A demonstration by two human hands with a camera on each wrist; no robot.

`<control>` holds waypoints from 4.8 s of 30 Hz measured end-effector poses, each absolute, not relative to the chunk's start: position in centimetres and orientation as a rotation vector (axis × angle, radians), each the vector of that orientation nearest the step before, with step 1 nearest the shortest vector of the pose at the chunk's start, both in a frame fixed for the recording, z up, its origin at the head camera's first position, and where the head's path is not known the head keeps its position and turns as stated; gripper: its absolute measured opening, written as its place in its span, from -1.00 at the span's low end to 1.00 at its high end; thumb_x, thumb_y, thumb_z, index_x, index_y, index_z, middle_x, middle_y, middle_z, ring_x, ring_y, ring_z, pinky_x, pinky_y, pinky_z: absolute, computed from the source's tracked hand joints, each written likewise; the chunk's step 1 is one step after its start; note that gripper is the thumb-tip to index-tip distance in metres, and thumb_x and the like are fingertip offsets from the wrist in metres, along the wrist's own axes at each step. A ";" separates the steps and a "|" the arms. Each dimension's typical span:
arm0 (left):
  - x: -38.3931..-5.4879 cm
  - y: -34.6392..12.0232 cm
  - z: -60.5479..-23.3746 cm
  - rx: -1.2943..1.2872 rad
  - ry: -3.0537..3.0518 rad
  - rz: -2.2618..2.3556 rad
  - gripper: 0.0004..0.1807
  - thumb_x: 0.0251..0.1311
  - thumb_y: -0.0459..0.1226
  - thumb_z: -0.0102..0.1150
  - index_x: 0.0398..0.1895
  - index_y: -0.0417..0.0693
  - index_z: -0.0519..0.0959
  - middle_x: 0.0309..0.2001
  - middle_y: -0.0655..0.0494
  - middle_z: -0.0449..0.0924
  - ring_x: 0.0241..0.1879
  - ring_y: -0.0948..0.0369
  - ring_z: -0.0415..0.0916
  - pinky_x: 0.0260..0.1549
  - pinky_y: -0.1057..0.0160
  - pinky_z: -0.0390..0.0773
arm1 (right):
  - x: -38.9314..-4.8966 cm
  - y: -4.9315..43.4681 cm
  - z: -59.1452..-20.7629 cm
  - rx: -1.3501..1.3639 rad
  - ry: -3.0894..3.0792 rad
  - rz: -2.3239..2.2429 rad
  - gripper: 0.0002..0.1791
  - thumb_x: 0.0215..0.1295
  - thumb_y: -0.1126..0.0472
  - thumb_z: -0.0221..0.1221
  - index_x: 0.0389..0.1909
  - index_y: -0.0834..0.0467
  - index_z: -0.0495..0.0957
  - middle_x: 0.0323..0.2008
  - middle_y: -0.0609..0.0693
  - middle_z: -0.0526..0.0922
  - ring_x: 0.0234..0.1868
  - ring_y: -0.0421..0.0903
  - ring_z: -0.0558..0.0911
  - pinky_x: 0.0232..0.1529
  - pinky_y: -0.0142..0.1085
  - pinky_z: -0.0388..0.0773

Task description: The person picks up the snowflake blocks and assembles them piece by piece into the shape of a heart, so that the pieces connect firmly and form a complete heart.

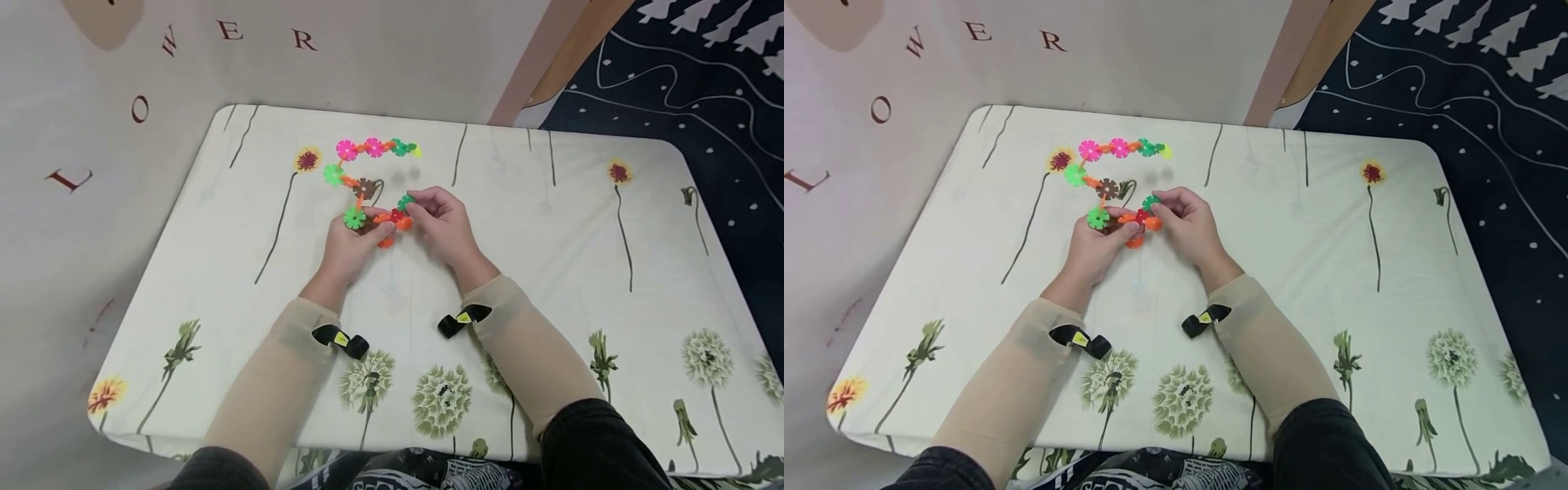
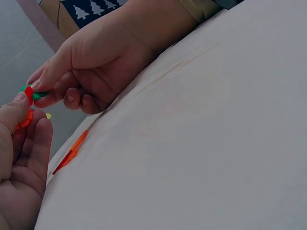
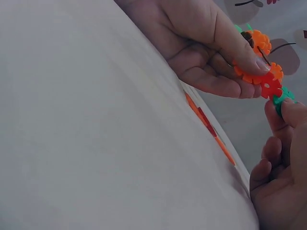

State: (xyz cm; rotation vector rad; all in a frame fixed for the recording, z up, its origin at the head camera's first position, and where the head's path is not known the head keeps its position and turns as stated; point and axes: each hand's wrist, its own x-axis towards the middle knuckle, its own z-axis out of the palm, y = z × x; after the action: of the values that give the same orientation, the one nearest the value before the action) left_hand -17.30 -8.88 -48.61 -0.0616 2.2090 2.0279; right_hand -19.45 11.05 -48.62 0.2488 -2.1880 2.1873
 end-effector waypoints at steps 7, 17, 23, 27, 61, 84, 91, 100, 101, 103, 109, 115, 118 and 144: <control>-17.3 -8.9 -48.6 -0.086 2.188 2.040 -0.63 0.27 -0.11 0.53 0.08 0.00 0.76 0.02 0.10 0.76 0.04 0.16 0.66 0.08 0.28 0.65 | -19.4 11.2 -48.5 0.246 -2.217 2.223 -0.80 0.47 0.36 0.34 0.05 0.25 0.67 -0.25 0.00 0.79 -0.37 -0.13 0.56 -0.38 -0.40 0.46; -17.4 -8.9 -48.6 -0.070 2.191 2.055 -0.64 0.28 -0.11 0.53 0.08 -0.01 0.75 0.00 0.08 0.76 0.01 0.13 0.65 0.02 0.30 0.66 | -19.3 11.0 -48.5 0.256 -2.199 2.219 -0.79 0.51 0.37 0.27 0.09 0.27 0.66 -0.21 -0.02 0.75 -0.27 -0.12 0.57 -0.25 -0.36 0.53; -17.6 -8.8 -48.5 -0.126 2.174 2.032 -0.63 0.27 -0.08 0.53 0.10 0.07 0.74 0.03 0.12 0.73 0.02 0.13 0.63 0.01 0.31 0.67 | -19.7 11.1 -48.4 0.193 -2.488 1.696 -0.71 0.49 0.31 0.13 0.10 0.19 0.72 -0.06 0.01 0.71 -0.06 -0.05 0.53 -0.02 -0.23 0.49; -17.5 -8.9 -48.5 -0.114 2.159 2.060 -0.64 0.28 -0.11 0.53 0.10 0.04 0.74 0.05 0.11 0.74 0.02 0.12 0.63 0.03 0.31 0.66 | -20.0 11.2 -48.6 0.309 -2.803 1.218 -0.73 0.44 0.16 0.25 0.05 0.15 0.76 0.01 0.02 0.69 0.06 0.02 0.45 0.10 -0.12 0.44; -17.3 -8.6 -48.4 -0.077 2.208 2.049 -0.63 0.29 -0.11 0.53 0.11 0.03 0.74 -0.01 0.08 0.73 -0.05 0.08 0.57 -0.08 0.33 0.63 | -19.6 11.1 -48.7 0.119 -2.356 1.799 -0.80 0.54 0.27 0.22 0.06 0.16 0.72 -0.21 0.01 0.70 -0.21 -0.07 0.57 -0.15 -0.32 0.51; -17.6 -8.6 -48.1 -0.165 2.188 1.996 -0.68 0.30 -0.17 0.54 0.08 0.06 0.73 0.02 0.10 0.71 -0.01 0.12 0.59 0.01 0.29 0.64 | -19.4 11.0 -48.2 0.115 -1.931 2.371 -0.63 0.46 0.40 0.12 0.19 0.32 0.69 -0.28 -0.02 0.67 -0.37 -0.10 0.53 -0.35 -0.35 0.50; -17.6 -8.6 -48.2 -0.150 2.205 1.979 -0.65 0.26 -0.18 0.57 0.08 0.08 0.73 0.00 0.09 0.70 -0.06 0.09 0.54 -0.09 0.28 0.63 | -19.5 11.0 -48.2 0.118 -1.947 2.437 -0.60 0.47 0.42 0.22 0.28 0.39 0.60 -0.30 -0.01 0.61 -0.41 -0.11 0.44 -0.49 -0.42 0.37; -17.6 -8.5 -48.1 -0.175 2.211 1.966 -0.65 0.28 -0.20 0.56 0.10 0.08 0.72 0.01 0.10 0.70 -0.04 0.10 0.54 -0.05 0.26 0.62 | -19.5 10.9 -47.9 0.036 -1.964 2.565 -0.59 0.59 0.27 0.22 0.32 0.37 0.58 -0.47 -0.07 0.52 -0.46 -0.12 0.38 -0.45 -0.38 0.35; -17.6 -8.5 -48.1 -0.182 2.210 1.962 -0.65 0.28 -0.20 0.56 0.10 0.09 0.72 0.01 0.11 0.70 -0.03 0.11 0.54 -0.04 0.26 0.62 | -19.6 10.9 -47.9 0.030 -1.953 2.591 -0.60 0.61 0.25 0.19 0.32 0.36 0.58 -0.47 -0.06 0.49 -0.45 -0.12 0.37 -0.44 -0.37 0.35; -17.6 -8.5 -48.1 -0.187 2.208 1.958 -0.65 0.27 -0.19 0.56 0.10 0.09 0.72 0.02 0.12 0.70 -0.03 0.11 0.55 -0.04 0.27 0.63 | -19.6 10.8 -47.9 0.022 -1.945 2.621 -0.60 0.67 0.21 0.12 0.32 0.36 0.59 -0.45 -0.04 0.43 -0.41 -0.11 0.37 -0.41 -0.37 0.38; -17.6 -8.4 -48.3 -0.116 2.203 1.987 -0.65 0.29 -0.23 0.54 0.11 0.02 0.73 0.01 0.07 0.70 -0.08 0.09 0.51 -0.16 0.31 0.58 | -19.8 10.8 -48.1 -0.008 -1.988 2.557 -0.59 0.71 0.11 0.06 0.33 0.27 0.60 -0.21 0.02 0.51 -0.22 -0.10 0.46 -0.19 -0.34 0.51; -17.6 -8.5 -48.3 -0.082 2.213 1.966 -0.65 0.31 -0.22 0.53 0.13 0.01 0.74 0.01 0.07 0.70 -0.08 0.09 0.49 -0.16 0.33 0.56 | -19.8 10.7 -48.3 0.007 -2.120 2.378 -0.66 0.67 0.13 0.13 0.22 0.24 0.68 0.05 0.01 0.71 -0.07 -0.15 0.58 0.01 -0.34 0.59; -17.6 -8.5 -48.3 -0.104 2.213 1.962 -0.67 0.32 -0.22 0.52 0.12 0.03 0.73 0.00 0.07 0.70 -0.07 0.08 0.50 -0.14 0.31 0.57 | -19.9 10.7 -48.4 -0.013 -2.098 2.364 -0.70 0.68 0.17 0.12 0.12 0.28 0.70 0.02 0.06 0.71 -0.07 -0.12 0.60 0.00 -0.32 0.60; -17.7 -8.5 -48.8 -0.113 2.184 2.185 -0.74 0.38 -0.28 0.45 0.08 -0.08 0.71 0.06 0.03 0.73 0.02 0.12 0.64 0.05 0.29 0.65 | -19.8 10.9 -48.8 0.979 -2.781 1.005 -0.81 0.38 0.11 0.44 -0.07 0.07 0.82 0.14 -0.01 0.73 0.23 0.09 0.46 0.35 -0.02 0.30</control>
State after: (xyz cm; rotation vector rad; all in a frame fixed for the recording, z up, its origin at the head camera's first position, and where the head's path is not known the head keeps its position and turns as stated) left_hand -17.67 -8.50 -48.76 -0.1125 2.1839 2.1855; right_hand -19.81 10.89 -48.83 0.9794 -2.7812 1.0045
